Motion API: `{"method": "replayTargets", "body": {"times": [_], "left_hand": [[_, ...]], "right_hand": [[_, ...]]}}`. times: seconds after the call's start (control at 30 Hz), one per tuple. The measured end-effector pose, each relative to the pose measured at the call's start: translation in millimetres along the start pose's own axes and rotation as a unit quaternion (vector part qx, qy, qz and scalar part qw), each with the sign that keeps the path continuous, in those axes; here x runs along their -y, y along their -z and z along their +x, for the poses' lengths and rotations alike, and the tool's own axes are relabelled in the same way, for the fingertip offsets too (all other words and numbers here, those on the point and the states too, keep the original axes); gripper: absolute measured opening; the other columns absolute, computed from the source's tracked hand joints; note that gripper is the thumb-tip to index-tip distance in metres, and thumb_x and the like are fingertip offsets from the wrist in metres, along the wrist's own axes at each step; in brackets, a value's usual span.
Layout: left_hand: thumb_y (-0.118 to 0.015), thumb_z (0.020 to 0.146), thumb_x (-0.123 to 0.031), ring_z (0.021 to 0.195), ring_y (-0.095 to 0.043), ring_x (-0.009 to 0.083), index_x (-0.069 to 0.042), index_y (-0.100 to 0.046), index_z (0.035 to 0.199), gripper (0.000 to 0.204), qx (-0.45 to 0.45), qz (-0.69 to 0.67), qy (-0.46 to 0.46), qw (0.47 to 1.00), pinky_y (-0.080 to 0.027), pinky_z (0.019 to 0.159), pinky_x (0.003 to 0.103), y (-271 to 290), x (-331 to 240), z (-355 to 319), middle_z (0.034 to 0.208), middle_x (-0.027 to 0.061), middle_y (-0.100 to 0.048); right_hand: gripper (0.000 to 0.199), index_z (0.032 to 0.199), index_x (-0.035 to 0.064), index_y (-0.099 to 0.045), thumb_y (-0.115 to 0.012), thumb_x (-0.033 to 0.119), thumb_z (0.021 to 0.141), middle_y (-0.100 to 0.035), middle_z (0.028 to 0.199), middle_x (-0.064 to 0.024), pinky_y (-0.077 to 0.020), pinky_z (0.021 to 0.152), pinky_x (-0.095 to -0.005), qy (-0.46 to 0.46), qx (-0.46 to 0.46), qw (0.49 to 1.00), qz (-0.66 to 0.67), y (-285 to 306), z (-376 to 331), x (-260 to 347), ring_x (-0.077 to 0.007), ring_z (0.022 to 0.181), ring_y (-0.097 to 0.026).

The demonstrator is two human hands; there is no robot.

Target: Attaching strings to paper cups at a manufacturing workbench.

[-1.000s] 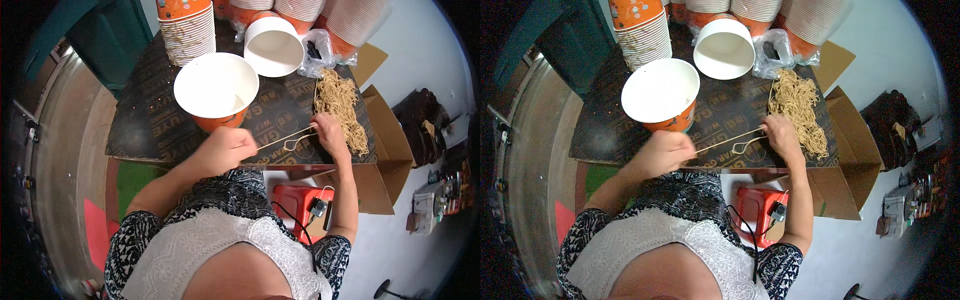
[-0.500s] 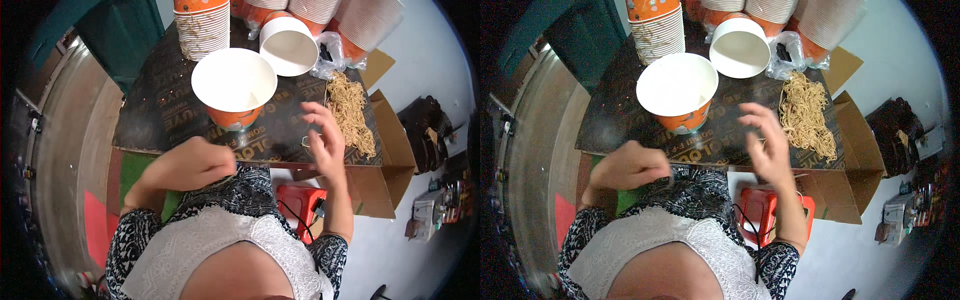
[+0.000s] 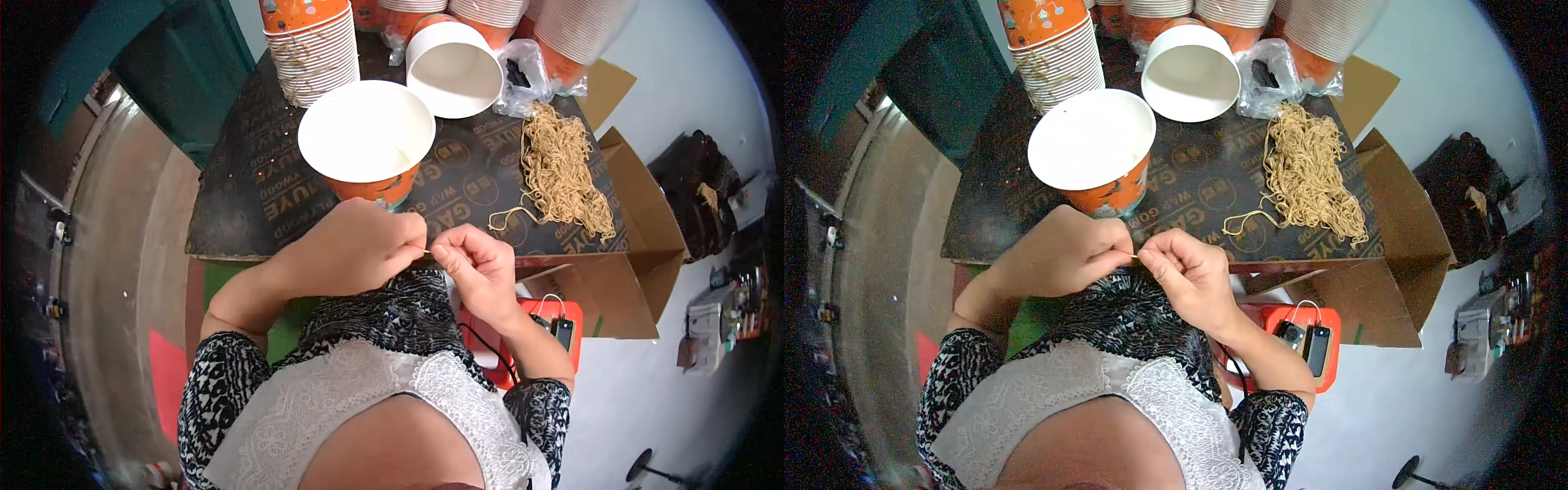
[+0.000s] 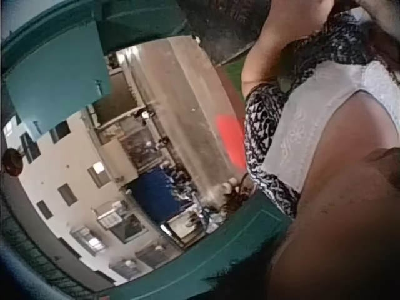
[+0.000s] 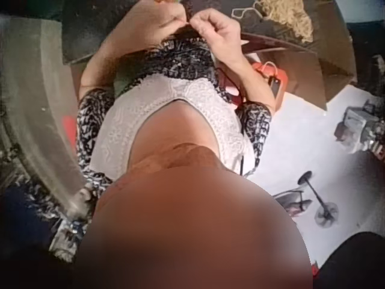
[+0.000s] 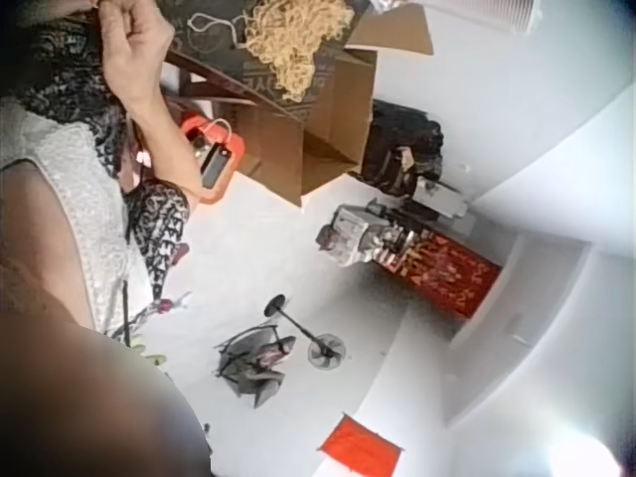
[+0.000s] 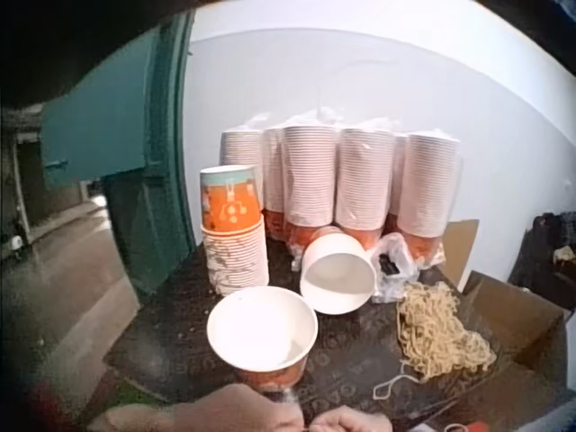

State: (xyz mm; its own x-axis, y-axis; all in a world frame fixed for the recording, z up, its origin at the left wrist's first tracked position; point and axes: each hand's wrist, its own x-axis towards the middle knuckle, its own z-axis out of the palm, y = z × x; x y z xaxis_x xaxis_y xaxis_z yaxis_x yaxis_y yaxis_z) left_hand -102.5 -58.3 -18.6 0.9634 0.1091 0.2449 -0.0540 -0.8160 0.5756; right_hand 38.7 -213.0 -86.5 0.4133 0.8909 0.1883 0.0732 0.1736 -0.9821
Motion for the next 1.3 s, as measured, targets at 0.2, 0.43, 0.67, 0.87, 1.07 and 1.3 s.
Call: {"method": "replayTargets", "body": {"times": [0.2,0.43,0.67,0.87,1.07,1.3], "left_hand": [[-0.066,0.086,-0.01,0.059,-0.062,0.0299,-0.005,-0.06,0.082,0.008,-0.031,-0.035,0.037,0.998,-0.045,0.053,0.037,11,0,-3,0.062,0.0119,-0.06],[-0.068,0.085,-0.006,0.054,-0.057,0.0076,-0.002,-0.065,0.084,0.005,-0.126,-0.021,0.095,0.987,-0.043,0.051,0.024,34,-3,-9,0.064,0.0058,-0.062],[-0.066,0.087,-0.002,0.054,-0.05,0.002,0.0,-0.065,0.082,0.006,-0.223,-0.027,0.047,0.973,-0.04,0.049,0.021,45,10,-4,0.058,0.001,-0.057],[-0.067,0.087,-0.004,0.053,-0.055,0.0097,-0.001,-0.066,0.084,0.004,-0.264,0.029,0.012,0.964,-0.043,0.05,0.026,41,21,8,0.064,0.005,-0.061],[-0.061,0.092,-0.016,0.059,-0.06,0.0365,0.0,-0.058,0.075,0.023,-0.141,0.064,0.022,0.988,-0.046,0.053,0.041,18,2,9,0.065,0.0173,-0.059],[-0.061,0.091,-0.01,0.056,-0.056,0.0335,0.001,-0.056,0.075,0.021,-0.083,-0.06,0.054,0.993,-0.042,0.053,0.039,11,-1,10,0.062,0.0173,-0.055]], "right_hand": [[0.008,0.093,-0.0031,-0.069,-0.068,0.005,0.091,-0.066,0.08,-0.0002,-0.0425,0.06,-0.0198,0.029,0.004,0.999,0.038,-12,11,-2,-0.0021,0.071,-0.053],[0.005,0.091,-0.0031,-0.069,-0.067,0.001,0.088,-0.058,0.078,0.002,-0.0375,0.056,-0.0205,0.096,-0.014,0.995,0.002,-9,24,-10,-0.0027,0.063,-0.046],[0.007,0.091,-0.0027,-0.069,-0.067,0.004,0.09,-0.053,0.068,0.0081,-0.0335,0.054,-0.0178,0.011,-0.054,0.998,0.04,-14,33,-7,0.0006,0.061,-0.041],[0.007,0.088,-0.0028,-0.069,-0.065,0.004,0.09,-0.056,0.068,0.007,-0.0338,0.052,-0.0179,0.073,-0.091,0.993,-0.035,-13,40,-10,0.0009,0.059,-0.043],[0.002,0.086,-0.0011,-0.068,-0.067,0.001,0.086,-0.057,0.062,-0.0007,-0.0365,0.049,-0.0209,0.155,-0.085,0.979,-0.103,-12,34,4,-0.0025,0.052,-0.046],[0.006,0.09,0.0,-0.068,-0.069,0.002,0.084,-0.054,0.059,-0.0019,-0.0378,0.048,-0.0231,0.208,-0.06,0.963,-0.159,-14,26,10,-0.0062,0.049,-0.047]]}}
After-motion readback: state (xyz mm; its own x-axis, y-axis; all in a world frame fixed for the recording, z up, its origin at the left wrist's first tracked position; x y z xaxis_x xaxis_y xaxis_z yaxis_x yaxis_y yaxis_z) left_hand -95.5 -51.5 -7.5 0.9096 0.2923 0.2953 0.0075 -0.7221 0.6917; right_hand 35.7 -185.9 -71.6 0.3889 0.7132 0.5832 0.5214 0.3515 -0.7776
